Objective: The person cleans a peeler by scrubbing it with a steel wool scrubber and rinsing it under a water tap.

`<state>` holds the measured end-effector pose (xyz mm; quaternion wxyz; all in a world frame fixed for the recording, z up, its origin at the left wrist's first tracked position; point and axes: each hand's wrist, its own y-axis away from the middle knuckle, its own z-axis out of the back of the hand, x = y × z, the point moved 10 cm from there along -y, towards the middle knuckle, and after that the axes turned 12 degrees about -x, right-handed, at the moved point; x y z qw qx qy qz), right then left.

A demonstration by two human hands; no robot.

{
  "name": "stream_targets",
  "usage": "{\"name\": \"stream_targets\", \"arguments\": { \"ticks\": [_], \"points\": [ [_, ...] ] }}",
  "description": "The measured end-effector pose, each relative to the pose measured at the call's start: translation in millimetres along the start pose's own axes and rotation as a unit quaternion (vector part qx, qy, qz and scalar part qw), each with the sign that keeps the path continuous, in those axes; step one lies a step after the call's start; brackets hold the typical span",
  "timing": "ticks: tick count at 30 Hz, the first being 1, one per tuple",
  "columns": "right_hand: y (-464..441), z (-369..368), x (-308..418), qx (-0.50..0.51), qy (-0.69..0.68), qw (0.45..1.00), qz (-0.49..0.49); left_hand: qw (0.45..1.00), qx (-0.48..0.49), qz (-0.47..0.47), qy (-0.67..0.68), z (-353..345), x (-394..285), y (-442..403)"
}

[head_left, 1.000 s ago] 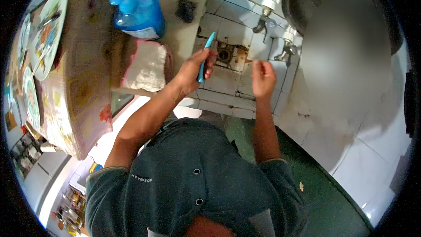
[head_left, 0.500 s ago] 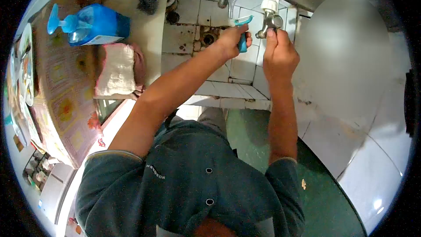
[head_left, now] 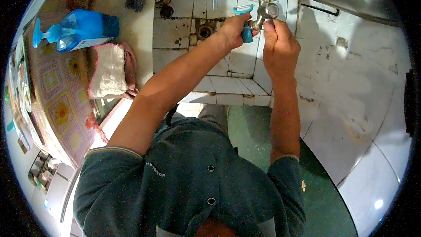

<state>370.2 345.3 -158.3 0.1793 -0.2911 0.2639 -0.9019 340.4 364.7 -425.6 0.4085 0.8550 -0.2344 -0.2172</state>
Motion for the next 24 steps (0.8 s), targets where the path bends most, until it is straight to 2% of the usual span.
{"name": "stream_targets", "arguments": {
  "ticks": [5,9,10,11,12,13,14,15,17,18,19,20,21,22,24],
  "points": [
    [3,-4,-10,0.019,-0.025,0.999,-0.043,1.0,0.015,-0.009,0.002,1,-6,-3],
    [34,-17,-33,0.028,-0.037,0.994,-0.102,1.0,-0.023,-0.015,0.015,4,-11,13],
    [60,-29,-49,0.008,-0.06,0.984,-0.17,0.998,-0.049,-0.014,0.025,8,-14,18],
    [80,-40,-63,-0.011,-0.083,0.968,-0.237,0.998,-0.027,0.001,0.049,8,-11,17],
    [85,-50,-61,-0.01,-0.084,0.968,-0.237,0.998,-0.028,0.001,0.05,13,-9,10],
    [107,-78,-77,0.069,-0.116,0.92,-0.367,0.999,-0.028,-0.003,0.028,19,-5,2],
    [135,-104,-91,0.145,-0.145,0.849,-0.488,1.0,-0.028,-0.007,0.006,23,0,-6],
    [139,-120,-102,0.144,-0.144,0.848,-0.489,0.999,-0.027,-0.028,-0.024,23,-1,-4],
    [116,-135,-111,0.07,-0.089,0.934,-0.338,1.0,-0.015,-0.007,0.001,18,-7,9],
    [105,-132,-114,0.07,-0.09,0.934,-0.339,1.0,-0.001,0.013,0.027,14,-12,16],
    [117,-152,-121,0.15,-0.275,0.793,-0.523,1.0,0.011,0.012,0.019,12,-18,21],
    [119,-160,-107,0.15,-0.413,0.685,-0.581,1.0,0.01,0.013,0.019,20,-22,14],
    [121,-166,-90,0.146,-0.516,0.552,-0.638,0.945,0.275,0.143,0.102,-17,-13,28],
    [119,-166,-75,0.146,-0.516,0.552,-0.638,0.97,0.216,0.089,0.063,-12,-18,25],
    [114,-154,-75,0.016,-0.478,0.568,-0.67,0.996,0.081,-0.004,-0.039,1,-27,24]
  ]
}}
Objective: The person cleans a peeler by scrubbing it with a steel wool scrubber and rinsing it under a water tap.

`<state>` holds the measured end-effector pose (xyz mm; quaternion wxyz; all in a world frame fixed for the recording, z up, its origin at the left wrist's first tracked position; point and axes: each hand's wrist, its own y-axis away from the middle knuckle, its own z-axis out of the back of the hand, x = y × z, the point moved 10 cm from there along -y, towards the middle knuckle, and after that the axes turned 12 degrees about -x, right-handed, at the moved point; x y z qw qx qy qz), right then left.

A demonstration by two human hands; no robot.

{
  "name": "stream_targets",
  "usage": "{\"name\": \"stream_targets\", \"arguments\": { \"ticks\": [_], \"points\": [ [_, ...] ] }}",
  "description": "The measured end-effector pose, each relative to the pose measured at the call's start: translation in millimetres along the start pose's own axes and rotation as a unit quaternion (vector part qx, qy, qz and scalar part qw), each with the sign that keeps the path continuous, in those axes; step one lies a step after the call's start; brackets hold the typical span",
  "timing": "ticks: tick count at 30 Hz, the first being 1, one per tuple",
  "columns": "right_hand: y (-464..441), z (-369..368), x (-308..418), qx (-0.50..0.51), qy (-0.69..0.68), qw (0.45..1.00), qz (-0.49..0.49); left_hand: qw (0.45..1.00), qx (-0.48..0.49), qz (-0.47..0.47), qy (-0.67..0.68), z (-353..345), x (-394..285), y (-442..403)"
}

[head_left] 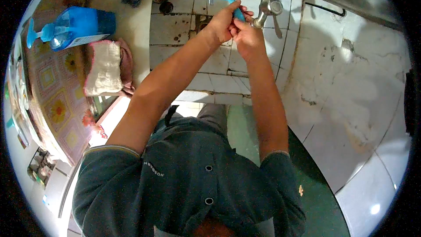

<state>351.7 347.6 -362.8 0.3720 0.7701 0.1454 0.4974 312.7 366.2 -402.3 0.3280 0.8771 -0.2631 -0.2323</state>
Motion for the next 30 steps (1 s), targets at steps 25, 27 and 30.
{"name": "stream_targets", "arguments": {
  "ticks": [25,27,30],
  "points": [
    [50,1,38,0.11,0.192,0.931,0.291,0.979,0.116,0.074,0.149,-10,23,28],
    [53,1,39,0.101,0.209,0.928,0.293,0.981,0.118,0.073,0.139,-10,23,31],
    [50,7,34,0.096,0.242,0.915,0.309,0.969,0.146,0.098,0.174,-7,32,29]
  ]
}}
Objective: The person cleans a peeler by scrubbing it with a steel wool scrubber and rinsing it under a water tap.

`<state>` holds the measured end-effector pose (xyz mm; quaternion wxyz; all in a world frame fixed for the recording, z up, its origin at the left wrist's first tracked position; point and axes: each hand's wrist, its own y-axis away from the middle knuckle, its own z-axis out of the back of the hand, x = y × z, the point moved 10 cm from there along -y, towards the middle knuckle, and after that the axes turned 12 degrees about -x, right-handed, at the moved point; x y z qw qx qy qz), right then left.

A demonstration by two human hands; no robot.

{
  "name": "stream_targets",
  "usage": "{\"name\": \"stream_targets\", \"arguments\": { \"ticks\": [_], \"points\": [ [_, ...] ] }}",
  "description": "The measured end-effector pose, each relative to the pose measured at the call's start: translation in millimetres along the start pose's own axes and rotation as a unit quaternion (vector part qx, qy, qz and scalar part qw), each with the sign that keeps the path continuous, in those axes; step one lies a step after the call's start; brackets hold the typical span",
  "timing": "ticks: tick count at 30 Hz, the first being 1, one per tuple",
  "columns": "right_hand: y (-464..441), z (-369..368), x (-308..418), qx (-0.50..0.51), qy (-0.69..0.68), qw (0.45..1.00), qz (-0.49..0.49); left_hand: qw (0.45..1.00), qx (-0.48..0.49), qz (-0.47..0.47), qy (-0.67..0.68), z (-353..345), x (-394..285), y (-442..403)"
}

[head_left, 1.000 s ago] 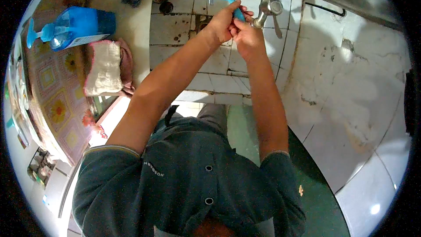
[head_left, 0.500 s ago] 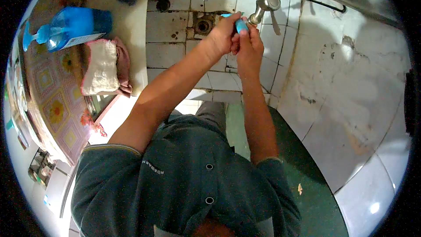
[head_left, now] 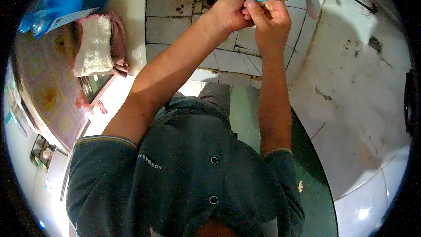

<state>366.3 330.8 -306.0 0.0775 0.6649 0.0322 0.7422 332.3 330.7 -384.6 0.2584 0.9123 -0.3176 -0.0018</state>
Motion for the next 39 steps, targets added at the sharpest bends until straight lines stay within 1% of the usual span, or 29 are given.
{"name": "stream_targets", "arguments": {
  "ticks": [2,3,5,7,9,10,12,13,15,16,18,19,21,22,24,25,27,28,30,31,32,34,36,38,39],
  "points": [
    [-1,1,3,-0.015,-0.017,1.0,0.016,0.998,0.033,-0.043,-0.042,-14,-4,7],
    [-1,2,6,-0.02,-0.023,0.999,0.017,0.999,-0.016,0.03,0.006,-1,4,4],
    [-2,4,5,-0.033,0.0,0.999,0.002,0.999,-0.033,0.028,0.032,5,4,2],
    [-3,6,2,-0.044,0.02,0.999,-0.011,0.997,-0.048,0.023,0.057,-4,5,7],
    [-5,6,-4,-0.042,-0.063,0.995,-0.057,0.996,-0.074,-0.041,-0.008,-9,-3,13],
    [-5,6,-2,-0.041,-0.062,0.996,-0.058,0.996,-0.075,-0.041,-0.006,-10,-5,15],
    [-4,6,-3,-0.041,-0.136,0.985,-0.095,0.997,-0.022,-0.044,-0.058,-20,-6,19],
    [-5,6,-4,-0.04,-0.135,0.985,-0.095,0.997,-0.022,-0.045,-0.058,-19,-8,18],
    [-7,4,-7,-0.036,-0.228,0.967,-0.106,0.998,0.01,-0.034,-0.057,-22,-8,17],
    [-8,2,-8,-0.035,-0.227,0.967,-0.107,0.998,0.009,-0.035,-0.056,-21,-8,17],
    [-10,7,-4,-0.06,-0.112,0.99,-0.056,0.995,0.043,-0.048,-0.079,-27,-9,19],
    [-10,7,-5,-0.059,-0.112,0.99,-0.057,0.995,0.043,-0.048,-0.078,-29,-10,20],
    [-9,11,-14,-0.08,-0.113,0.986,-0.093,0.989,0.088,-0.052,-0.107,-41,-11,27],
    [-9,11,-14,-0.079,-0.113,0.986,-0.094,0.989,0.087,-0.052,-0.106,-42,-8,28],
    [-8,20,-19,-0.136,-0.085,0.98,-0.117,0.957,-0.026,-0.173,-0.231,-29,-20,28],
    [-9,19,-20,-0.135,-0.085,0.98,-0.116,0.957,-0.025,-0.174,-0.231,-26,-20,26],
    [-8,28,-28,-0.186,-0.099,0.969,-0.13,0.95,-0.016,-0.197,-0.24,-22,-22,23],
    [-7,28,-31,-0.185,-0.099,0.969,-0.13,0.95,-0.015,-0.199,-0.24,-20,-21,22],
    [-2,29,-31,-0.163,-0.091,0.978,-0.096,0.922,-0.037,-0.23,-0.308,-16,-24,20],
    [1,30,-32,-0.162,-0.091,0.978,-0.096,0.919,-0.029,-0.236,-0.315,-17,-23,17],
    [5,33,-35,-0.174,-0.103,0.974,-0.101,0.919,-0.03,-0.237,-0.314,-16,-20,15],
    [14,39,-39,-0.185,-0.116,0.97,-0.106,0.925,-0.113,-0.249,-0.265,-2,-20,12],
    [26,43,-49,-0.179,-0.113,0.969,-0.13,0.94,-0.154,-0.232,-0.196,6,-20,5],
    [39,45,-54,-0.191,-0.124,0.965,-0.13,0.957,-0.176,-0.217,-0.081,11,-19,3],
    [44,47,-56,-0.201,-0.138,0.961,-0.131,0.964,-0.152,-0.206,-0.071,6,-15,1]
  ]
}}
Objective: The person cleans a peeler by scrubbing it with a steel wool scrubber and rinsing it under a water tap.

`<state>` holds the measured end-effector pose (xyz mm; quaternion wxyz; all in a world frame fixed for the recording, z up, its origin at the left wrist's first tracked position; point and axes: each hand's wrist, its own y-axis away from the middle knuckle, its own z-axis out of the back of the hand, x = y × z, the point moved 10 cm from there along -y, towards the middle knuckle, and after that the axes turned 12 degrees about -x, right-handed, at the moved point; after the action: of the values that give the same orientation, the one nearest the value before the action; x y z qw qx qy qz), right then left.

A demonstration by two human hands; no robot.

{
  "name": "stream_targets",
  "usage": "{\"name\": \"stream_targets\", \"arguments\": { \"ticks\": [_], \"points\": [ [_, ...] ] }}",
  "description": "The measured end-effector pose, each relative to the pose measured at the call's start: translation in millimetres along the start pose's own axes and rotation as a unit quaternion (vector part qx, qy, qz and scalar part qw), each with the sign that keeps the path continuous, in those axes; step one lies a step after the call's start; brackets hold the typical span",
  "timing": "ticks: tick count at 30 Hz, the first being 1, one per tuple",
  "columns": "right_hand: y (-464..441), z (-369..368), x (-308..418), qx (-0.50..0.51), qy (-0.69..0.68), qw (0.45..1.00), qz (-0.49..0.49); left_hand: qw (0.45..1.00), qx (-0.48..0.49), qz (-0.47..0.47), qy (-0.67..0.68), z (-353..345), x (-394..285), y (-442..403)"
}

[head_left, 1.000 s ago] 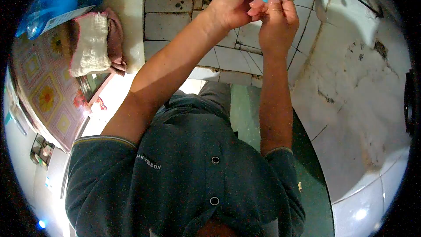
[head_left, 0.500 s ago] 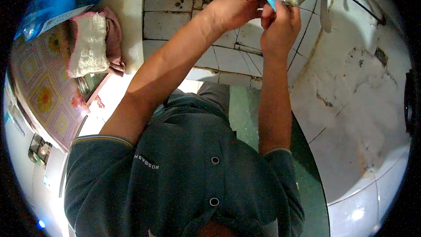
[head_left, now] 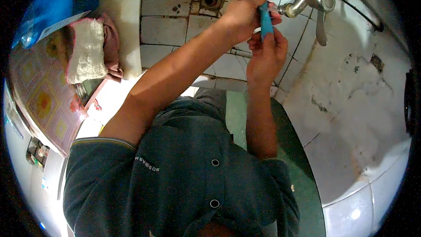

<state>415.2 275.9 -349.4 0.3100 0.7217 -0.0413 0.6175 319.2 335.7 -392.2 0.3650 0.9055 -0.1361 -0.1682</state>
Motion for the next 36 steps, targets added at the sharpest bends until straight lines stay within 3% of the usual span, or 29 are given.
{"name": "stream_targets", "arguments": {
  "ticks": [7,9,12,15,16,26,29,31,32,34,36],
  "points": [
    [0,26,-6,-0.043,-0.031,0.998,-0.044,0.986,0.023,-0.003,-0.166,6,-3,3],
    [-2,21,-9,0.045,0.14,0.988,-0.04,0.946,0.038,-0.046,-0.319,8,-4,4],
    [-4,11,-5,0.084,0.16,0.983,-0.042,0.921,0.036,-0.022,-0.388,19,-13,1],
    [-7,7,1,0.072,0.195,0.978,-0.026,0.954,0.025,-0.032,-0.298,22,-29,-3],
    [-7,6,2,0.073,0.195,0.978,-0.026,0.958,0.01,-0.075,-0.278,22,-42,0],
    [-13,-14,23,0.124,0.277,0.95,0.071,0.918,0.105,-0.134,-0.358,-4,-60,14],
    [-17,-24,30,0.136,0.316,0.935,0.088,0.883,0.134,-0.154,-0.424,-11,-58,20],
    [-18,-26,30,0.145,0.334,0.927,0.089,0.804,0.144,-0.238,-0.525,-24,-66,27],
    [-18,-27,31,0.147,0.339,0.924,0.096,0.804,0.144,-0.239,-0.525,-27,-70,28],
    [-15,-28,33,0.15,0.344,0.921,0.102,0.712,0.129,-0.307,-0.618,-43,-84,44],
    [-12,-32,41,0.141,0.412,0.89,0.134,0.726,0.142,-0.323,-0.59,-45,-86,42]
  ]
}}
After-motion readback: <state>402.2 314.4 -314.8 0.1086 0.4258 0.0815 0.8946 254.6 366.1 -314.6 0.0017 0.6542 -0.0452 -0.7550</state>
